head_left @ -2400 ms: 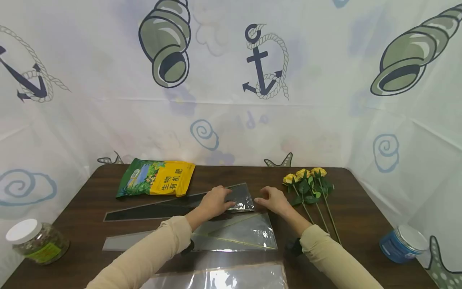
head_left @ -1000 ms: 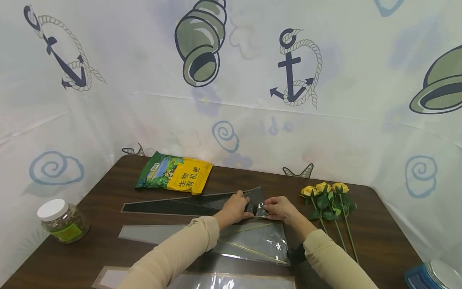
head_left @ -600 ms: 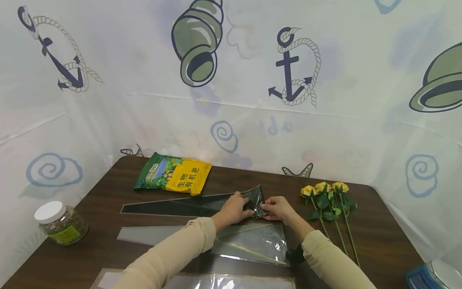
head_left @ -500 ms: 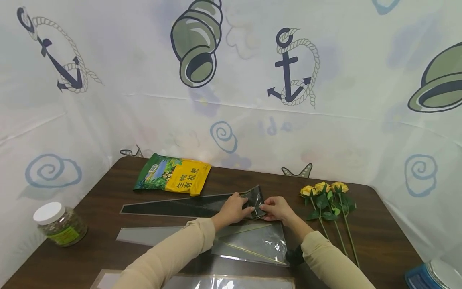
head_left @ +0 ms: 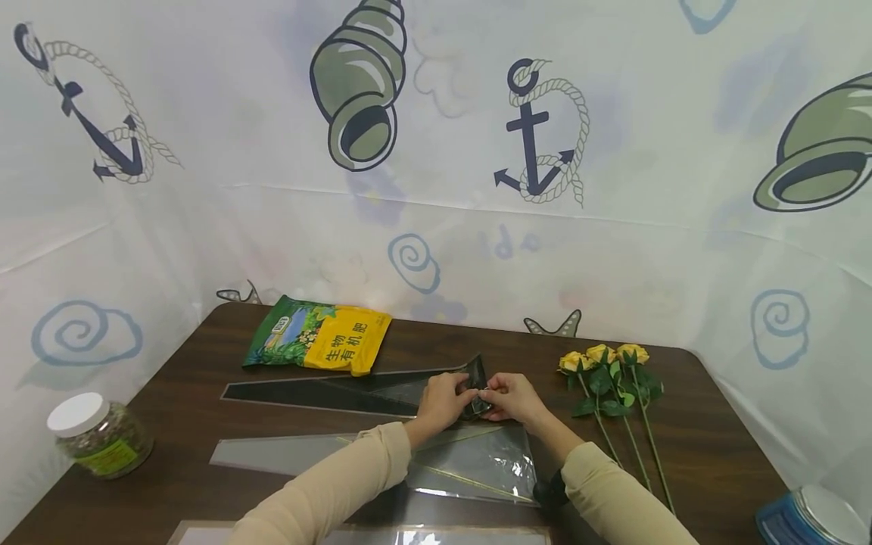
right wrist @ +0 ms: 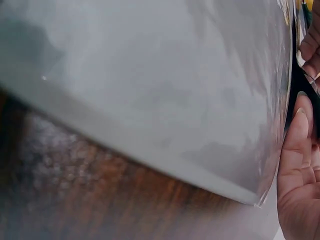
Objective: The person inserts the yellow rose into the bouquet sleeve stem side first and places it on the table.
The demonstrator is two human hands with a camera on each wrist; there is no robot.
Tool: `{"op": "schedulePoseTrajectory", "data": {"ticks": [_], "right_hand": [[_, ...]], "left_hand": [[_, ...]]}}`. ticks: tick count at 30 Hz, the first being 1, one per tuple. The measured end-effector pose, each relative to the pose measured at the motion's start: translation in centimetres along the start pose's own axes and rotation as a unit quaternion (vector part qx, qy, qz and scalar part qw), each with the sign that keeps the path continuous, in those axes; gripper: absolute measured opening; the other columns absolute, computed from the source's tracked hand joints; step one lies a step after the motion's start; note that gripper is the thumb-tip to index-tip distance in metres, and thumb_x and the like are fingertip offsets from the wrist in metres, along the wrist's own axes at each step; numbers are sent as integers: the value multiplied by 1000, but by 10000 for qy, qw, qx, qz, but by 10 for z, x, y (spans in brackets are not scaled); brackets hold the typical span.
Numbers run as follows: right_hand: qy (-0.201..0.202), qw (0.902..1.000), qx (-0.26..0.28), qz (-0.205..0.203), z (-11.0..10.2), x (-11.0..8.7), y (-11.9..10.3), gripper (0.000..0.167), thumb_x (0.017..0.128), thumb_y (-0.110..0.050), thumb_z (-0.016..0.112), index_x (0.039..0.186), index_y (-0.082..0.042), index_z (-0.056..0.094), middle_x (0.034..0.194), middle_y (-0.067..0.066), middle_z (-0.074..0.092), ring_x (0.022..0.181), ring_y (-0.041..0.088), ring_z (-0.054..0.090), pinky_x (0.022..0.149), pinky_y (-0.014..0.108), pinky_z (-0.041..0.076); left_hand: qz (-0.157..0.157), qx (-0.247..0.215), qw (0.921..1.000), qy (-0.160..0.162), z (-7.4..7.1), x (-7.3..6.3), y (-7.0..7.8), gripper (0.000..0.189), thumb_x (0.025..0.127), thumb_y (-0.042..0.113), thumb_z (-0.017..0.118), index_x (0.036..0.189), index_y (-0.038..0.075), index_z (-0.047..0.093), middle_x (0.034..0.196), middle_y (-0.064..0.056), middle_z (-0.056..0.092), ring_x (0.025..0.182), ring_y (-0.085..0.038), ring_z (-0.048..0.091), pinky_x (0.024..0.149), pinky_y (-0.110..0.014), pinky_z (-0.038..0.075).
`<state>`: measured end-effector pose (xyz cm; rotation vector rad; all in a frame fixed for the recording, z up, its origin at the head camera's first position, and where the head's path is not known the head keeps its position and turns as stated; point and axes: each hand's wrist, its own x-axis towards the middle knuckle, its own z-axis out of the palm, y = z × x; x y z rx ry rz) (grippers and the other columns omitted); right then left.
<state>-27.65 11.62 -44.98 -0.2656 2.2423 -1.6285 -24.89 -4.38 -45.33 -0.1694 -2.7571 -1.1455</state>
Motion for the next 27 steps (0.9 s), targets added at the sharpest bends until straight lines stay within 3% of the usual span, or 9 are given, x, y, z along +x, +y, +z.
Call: {"op": "schedulePoseTrajectory", "data": {"ticks": [7, 15, 23, 27], "right_hand": [[67, 9998, 92, 189, 0, -1, -1, 13, 92, -7, 59, 89, 6, 57, 73, 6, 68, 62, 18, 69, 55, 25, 54], [339, 9971, 255, 629, 1, 0, -2, 12, 93, -8, 57, 87, 3, 57, 63, 3, 64, 51, 11, 64, 47, 20, 50], [492, 9957, 296, 727, 2, 2, -6, 14, 92, -10, 59, 87, 3, 59, 62, 1, 62, 49, 8, 61, 46, 19, 49], [562, 9955, 196, 735, 2, 2, -8, 14, 91, -10, 60, 86, 3, 60, 63, 1, 62, 48, 7, 59, 46, 18, 48]], "left_hand": [[25, -69, 9999, 104, 3, 0, 1, 28, 85, 13, 69, 112, 5, 69, 79, -1, 69, 63, -9, 54, 58, -27, 45], [371, -445, 9981, 228, -6, -2, 2, 34, 83, 8, 70, 116, 1, 66, 75, -4, 70, 60, -8, 59, 54, -21, 43], [480, -696, 9964, 63, -16, -6, 4, 40, 83, 9, 70, 122, 4, 63, 70, -3, 70, 47, -2, 44, 44, -18, 33], [457, -951, 9944, -24, -18, -7, 4, 42, 83, 9, 70, 124, 3, 61, 71, -5, 71, 49, -2, 49, 43, -18, 31]]}}
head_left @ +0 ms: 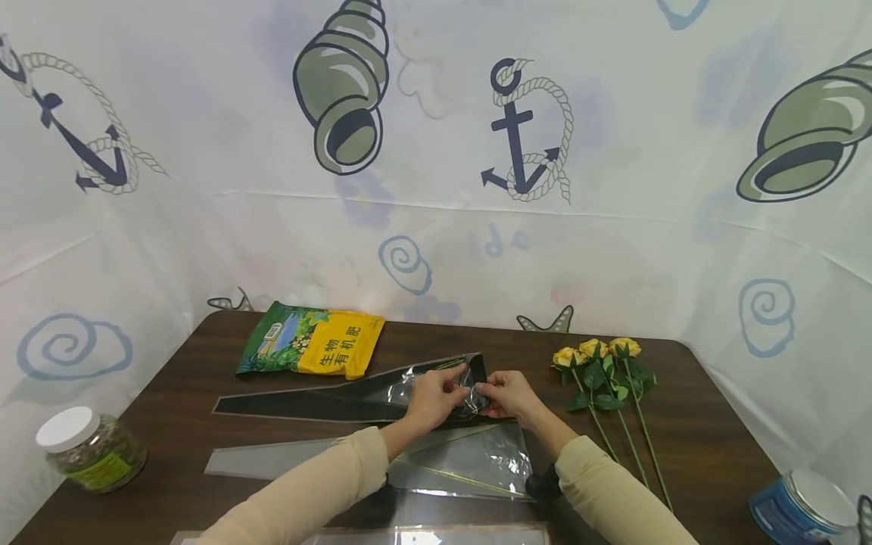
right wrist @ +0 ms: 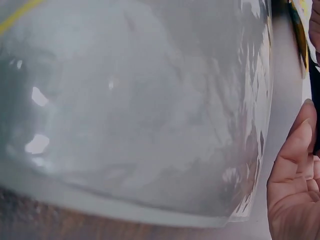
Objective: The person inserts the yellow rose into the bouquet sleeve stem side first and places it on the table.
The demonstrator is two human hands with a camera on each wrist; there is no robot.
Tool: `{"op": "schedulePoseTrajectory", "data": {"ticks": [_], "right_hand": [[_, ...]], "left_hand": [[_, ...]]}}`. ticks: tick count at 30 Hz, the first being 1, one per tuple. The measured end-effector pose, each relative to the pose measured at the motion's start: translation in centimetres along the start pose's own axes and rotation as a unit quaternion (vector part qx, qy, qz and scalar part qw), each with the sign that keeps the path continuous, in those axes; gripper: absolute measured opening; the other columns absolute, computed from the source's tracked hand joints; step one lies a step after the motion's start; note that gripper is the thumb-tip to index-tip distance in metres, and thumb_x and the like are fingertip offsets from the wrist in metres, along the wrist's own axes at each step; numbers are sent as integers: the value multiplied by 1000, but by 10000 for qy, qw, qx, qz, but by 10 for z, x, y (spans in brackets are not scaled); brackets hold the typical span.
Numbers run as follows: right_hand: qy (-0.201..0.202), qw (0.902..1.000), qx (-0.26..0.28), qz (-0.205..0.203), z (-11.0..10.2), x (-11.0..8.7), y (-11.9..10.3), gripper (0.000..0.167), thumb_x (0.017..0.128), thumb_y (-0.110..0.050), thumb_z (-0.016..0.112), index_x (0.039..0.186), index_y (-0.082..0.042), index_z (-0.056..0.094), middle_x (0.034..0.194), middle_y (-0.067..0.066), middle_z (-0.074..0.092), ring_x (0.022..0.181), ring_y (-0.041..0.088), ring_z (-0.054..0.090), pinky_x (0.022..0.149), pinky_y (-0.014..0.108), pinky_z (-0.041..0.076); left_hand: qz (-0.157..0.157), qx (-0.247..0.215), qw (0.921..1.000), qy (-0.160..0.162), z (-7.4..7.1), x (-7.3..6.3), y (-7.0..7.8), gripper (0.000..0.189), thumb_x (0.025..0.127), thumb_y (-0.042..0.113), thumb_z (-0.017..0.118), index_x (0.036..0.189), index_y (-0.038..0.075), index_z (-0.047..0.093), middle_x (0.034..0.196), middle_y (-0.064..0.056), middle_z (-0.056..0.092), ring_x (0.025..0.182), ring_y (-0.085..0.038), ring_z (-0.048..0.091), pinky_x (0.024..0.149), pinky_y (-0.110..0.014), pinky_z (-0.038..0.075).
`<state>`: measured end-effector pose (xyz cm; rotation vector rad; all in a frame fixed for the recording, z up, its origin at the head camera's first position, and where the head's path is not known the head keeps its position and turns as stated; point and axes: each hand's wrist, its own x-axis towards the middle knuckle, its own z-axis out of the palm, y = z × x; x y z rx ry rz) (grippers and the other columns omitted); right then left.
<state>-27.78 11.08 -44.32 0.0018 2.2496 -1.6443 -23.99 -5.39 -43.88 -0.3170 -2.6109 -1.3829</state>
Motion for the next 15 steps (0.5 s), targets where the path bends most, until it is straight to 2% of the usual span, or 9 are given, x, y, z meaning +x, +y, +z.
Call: {"op": "schedulePoseTrajectory", "data": {"ticks": [5, 15], "right_hand": [[42, 10000, -23, 37, 1, 0, -1, 13, 91, -9, 60, 84, 2, 59, 62, 1, 62, 48, 7, 59, 45, 18, 47], [-6, 9997, 35, 241, 0, 4, 0, 12, 93, -8, 58, 86, 2, 59, 59, 2, 63, 49, 7, 60, 45, 17, 47]], "left_hand": [[-48, -357, 9993, -72, -5, -4, 1, 43, 86, 10, 68, 127, 4, 58, 74, -7, 71, 60, -12, 64, 45, -19, 36], [-197, -823, 9964, 67, -9, -10, 4, 41, 86, 9, 67, 127, 6, 60, 81, -10, 72, 67, -18, 69, 47, -20, 43]]}}
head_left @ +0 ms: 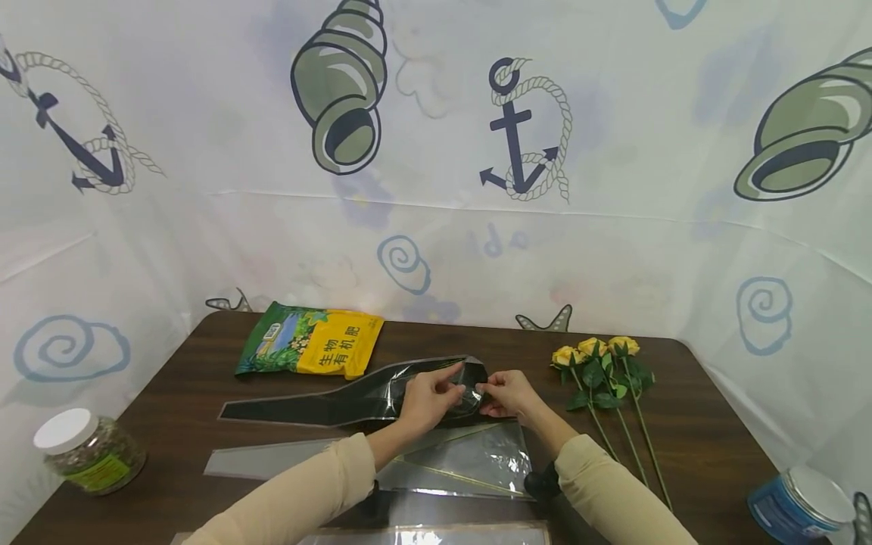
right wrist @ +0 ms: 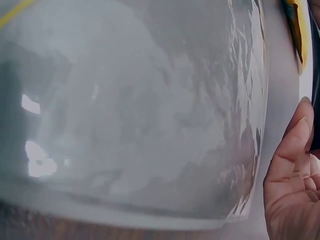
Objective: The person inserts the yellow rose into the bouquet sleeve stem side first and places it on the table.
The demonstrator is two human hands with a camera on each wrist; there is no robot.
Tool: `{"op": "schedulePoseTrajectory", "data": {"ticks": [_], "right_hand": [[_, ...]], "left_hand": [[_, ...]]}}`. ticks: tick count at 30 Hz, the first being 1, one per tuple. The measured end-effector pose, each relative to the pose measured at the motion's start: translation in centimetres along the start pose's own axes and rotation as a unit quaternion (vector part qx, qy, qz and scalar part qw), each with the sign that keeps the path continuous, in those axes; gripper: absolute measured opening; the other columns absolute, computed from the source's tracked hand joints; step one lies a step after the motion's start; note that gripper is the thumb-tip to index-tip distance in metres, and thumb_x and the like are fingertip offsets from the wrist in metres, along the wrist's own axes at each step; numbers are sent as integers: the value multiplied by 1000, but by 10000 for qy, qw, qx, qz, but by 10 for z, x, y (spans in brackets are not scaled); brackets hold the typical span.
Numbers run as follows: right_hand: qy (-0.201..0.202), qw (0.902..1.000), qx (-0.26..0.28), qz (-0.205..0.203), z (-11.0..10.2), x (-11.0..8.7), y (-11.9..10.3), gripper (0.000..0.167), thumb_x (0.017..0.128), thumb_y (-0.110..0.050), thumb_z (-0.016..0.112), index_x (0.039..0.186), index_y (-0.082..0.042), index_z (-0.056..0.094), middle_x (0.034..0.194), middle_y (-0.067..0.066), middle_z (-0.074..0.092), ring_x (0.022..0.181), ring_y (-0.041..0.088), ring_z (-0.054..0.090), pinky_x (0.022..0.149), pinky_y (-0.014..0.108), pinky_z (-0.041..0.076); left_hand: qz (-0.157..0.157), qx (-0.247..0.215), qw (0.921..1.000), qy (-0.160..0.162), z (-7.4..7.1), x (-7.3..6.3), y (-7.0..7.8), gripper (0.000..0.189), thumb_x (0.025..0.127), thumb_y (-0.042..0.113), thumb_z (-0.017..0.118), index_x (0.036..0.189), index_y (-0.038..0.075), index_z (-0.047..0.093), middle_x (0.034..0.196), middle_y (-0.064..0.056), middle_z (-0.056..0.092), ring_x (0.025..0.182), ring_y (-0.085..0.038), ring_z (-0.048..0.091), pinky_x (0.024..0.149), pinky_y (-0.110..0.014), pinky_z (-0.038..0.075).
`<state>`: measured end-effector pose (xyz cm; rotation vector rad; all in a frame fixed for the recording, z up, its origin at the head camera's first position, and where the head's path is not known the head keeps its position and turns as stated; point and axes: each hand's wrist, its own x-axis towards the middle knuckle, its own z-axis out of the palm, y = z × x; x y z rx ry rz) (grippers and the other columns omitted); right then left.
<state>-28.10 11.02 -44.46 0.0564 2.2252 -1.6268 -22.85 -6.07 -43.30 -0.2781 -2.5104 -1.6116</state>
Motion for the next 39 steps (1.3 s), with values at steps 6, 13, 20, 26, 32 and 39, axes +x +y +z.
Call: {"op": "schedulePoseTrajectory", "data": {"ticks": [6, 13, 20, 26, 32, 39], "right_hand": [[-248, 9996, 126, 32, -13, -3, 5, 18, 94, -12, 57, 97, 5, 61, 67, 3, 65, 55, 8, 63, 50, 17, 49], [-366, 9956, 466, -731, -50, -17, -7, 37, 96, -20, 56, 116, 11, 54, 81, 6, 66, 70, 11, 66, 67, 26, 55], [1241, 9796, -1061, -1171, -131, -67, 18, 23, 94, -7, 56, 104, 13, 59, 84, 19, 66, 69, 17, 67, 66, 33, 56], [1372, 9456, -2757, -1045, -145, -84, 50, 10, 87, -3, 64, 92, 6, 65, 77, 13, 66, 62, 20, 64, 57, 29, 54], [1724, 9181, -3384, -1129, -136, -79, 56, 5, 82, -2, 69, 83, 1, 65, 71, 8, 66, 51, 15, 60, 47, 25, 49], [1652, 9174, -3534, -790, -132, -77, 55, 8, 83, -3, 69, 78, 0, 64, 69, 7, 63, 49, 13, 58, 45, 25, 48]], "left_hand": [[-39, -112, 9999, -18, 7, 1, 0, 40, 86, 10, 67, 125, 7, 62, 79, -8, 72, 67, -17, 68, 48, -20, 42], [-366, 42, 9984, 427, -7, 3, -3, 40, 84, 10, 70, 123, 9, 63, 78, -7, 71, 66, -17, 68, 45, -20, 36], [-551, 42, 9983, 204, -3, 7, -3, 43, 84, 12, 70, 126, 11, 61, 79, -6, 71, 70, -18, 69, 43, -22, 33], [-431, 106, 9989, 160, 9, 10, -2, 42, 83, 12, 71, 124, 9, 63, 76, -5, 71, 65, -14, 66, 44, -22, 34], [-552, 121, 9983, 144, 8, 9, -1, 43, 83, 14, 72, 125, 11, 63, 77, -4, 71, 65, -12, 64, 43, -22, 30], [-568, 56, 9983, 94, 7, 7, -3, 42, 83, 12, 71, 125, 10, 62, 76, -4, 70, 65, -14, 65, 43, -23, 32]]}}
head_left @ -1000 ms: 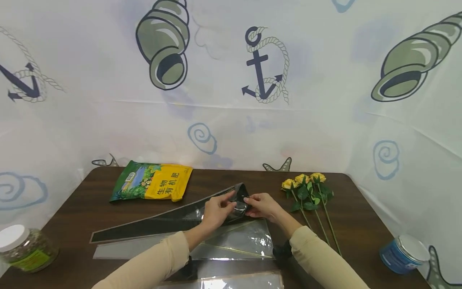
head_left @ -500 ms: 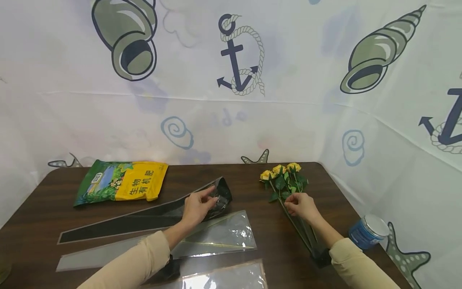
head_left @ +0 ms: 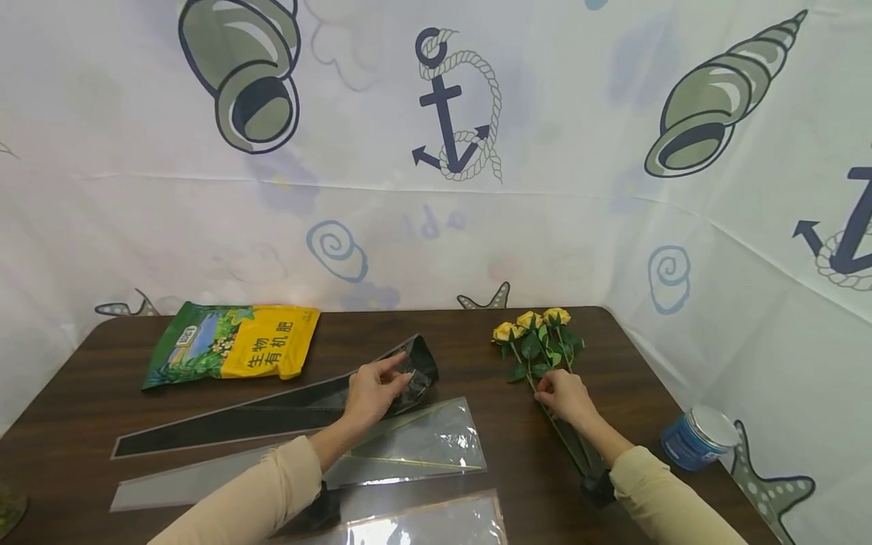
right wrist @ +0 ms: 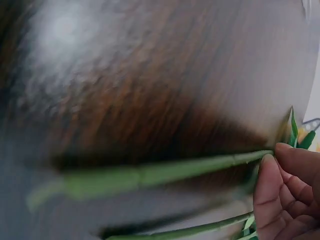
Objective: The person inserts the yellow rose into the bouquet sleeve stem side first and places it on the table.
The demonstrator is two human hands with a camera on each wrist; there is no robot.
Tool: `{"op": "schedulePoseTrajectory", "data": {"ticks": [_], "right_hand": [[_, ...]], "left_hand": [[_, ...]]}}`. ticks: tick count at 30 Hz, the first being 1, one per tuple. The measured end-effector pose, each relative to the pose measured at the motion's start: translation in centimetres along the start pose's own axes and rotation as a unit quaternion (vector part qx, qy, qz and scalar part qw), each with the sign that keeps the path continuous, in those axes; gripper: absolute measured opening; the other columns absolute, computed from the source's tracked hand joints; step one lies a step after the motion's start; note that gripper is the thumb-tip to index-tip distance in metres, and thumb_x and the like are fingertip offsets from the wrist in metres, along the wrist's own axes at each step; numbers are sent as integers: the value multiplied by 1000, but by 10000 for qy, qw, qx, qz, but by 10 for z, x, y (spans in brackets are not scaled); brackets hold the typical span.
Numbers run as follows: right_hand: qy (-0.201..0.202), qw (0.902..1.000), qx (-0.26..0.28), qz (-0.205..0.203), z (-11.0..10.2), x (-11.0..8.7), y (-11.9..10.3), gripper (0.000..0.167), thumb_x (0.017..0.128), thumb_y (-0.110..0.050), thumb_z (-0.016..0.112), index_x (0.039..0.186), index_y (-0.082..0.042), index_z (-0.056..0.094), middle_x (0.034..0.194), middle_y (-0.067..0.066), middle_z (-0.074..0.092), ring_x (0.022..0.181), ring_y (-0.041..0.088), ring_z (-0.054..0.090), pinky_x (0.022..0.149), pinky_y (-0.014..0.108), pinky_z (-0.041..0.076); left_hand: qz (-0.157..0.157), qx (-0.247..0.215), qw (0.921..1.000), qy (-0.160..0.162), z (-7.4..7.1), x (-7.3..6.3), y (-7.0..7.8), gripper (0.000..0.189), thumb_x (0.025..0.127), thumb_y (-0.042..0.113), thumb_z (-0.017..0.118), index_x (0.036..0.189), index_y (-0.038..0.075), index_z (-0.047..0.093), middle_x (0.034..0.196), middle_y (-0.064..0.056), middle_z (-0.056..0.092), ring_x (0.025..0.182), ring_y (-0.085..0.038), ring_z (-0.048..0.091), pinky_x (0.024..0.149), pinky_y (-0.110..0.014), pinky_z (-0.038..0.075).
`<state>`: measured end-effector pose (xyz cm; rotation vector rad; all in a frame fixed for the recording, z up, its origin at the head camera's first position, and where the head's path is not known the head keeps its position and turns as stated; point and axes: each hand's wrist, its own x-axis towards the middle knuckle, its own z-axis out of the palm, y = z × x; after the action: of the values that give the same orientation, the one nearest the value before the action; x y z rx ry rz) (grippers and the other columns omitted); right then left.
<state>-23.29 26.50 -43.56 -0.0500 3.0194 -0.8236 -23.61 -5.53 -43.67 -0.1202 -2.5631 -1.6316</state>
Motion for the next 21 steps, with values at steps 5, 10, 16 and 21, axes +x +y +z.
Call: {"op": "schedulePoseTrajectory", "data": {"ticks": [5, 10, 16, 21], "right_hand": [[-223, 9995, 156, 130, 1, 2, -1, 10, 85, -5, 67, 75, -1, 64, 65, 5, 61, 52, 13, 58, 49, 27, 51], [-414, 9974, 543, 240, 1, 4, -3, 13, 85, -4, 62, 73, -1, 64, 62, 5, 60, 52, 12, 58, 50, 28, 52], [-931, 9773, 1840, 482, 1, 8, -8, 13, 89, -2, 59, 91, 10, 63, 75, 10, 64, 60, 11, 59, 57, 29, 54], [-1235, 9473, 2825, 868, 7, 14, -9, 26, 91, -5, 59, 108, 15, 59, 74, 5, 62, 58, 6, 57, 56, 22, 52]], "left_hand": [[-9, 45, 10000, 25, 1, 0, -1, 42, 83, 12, 71, 124, 10, 63, 77, -4, 71, 65, -13, 65, 45, -23, 35], [22, 30, 10000, -3, 4, 1, 0, 42, 83, 12, 71, 124, 10, 63, 77, -5, 71, 65, -13, 65, 46, -23, 35], [29, 15, 10000, 3, 4, 2, 2, 42, 83, 11, 71, 124, 9, 63, 77, -6, 71, 64, -13, 64, 45, -22, 33], [66, 40, 10000, 8, 5, 0, 2, 41, 83, 11, 71, 123, 9, 63, 77, -6, 71, 65, -13, 65, 46, -22, 36]]}}
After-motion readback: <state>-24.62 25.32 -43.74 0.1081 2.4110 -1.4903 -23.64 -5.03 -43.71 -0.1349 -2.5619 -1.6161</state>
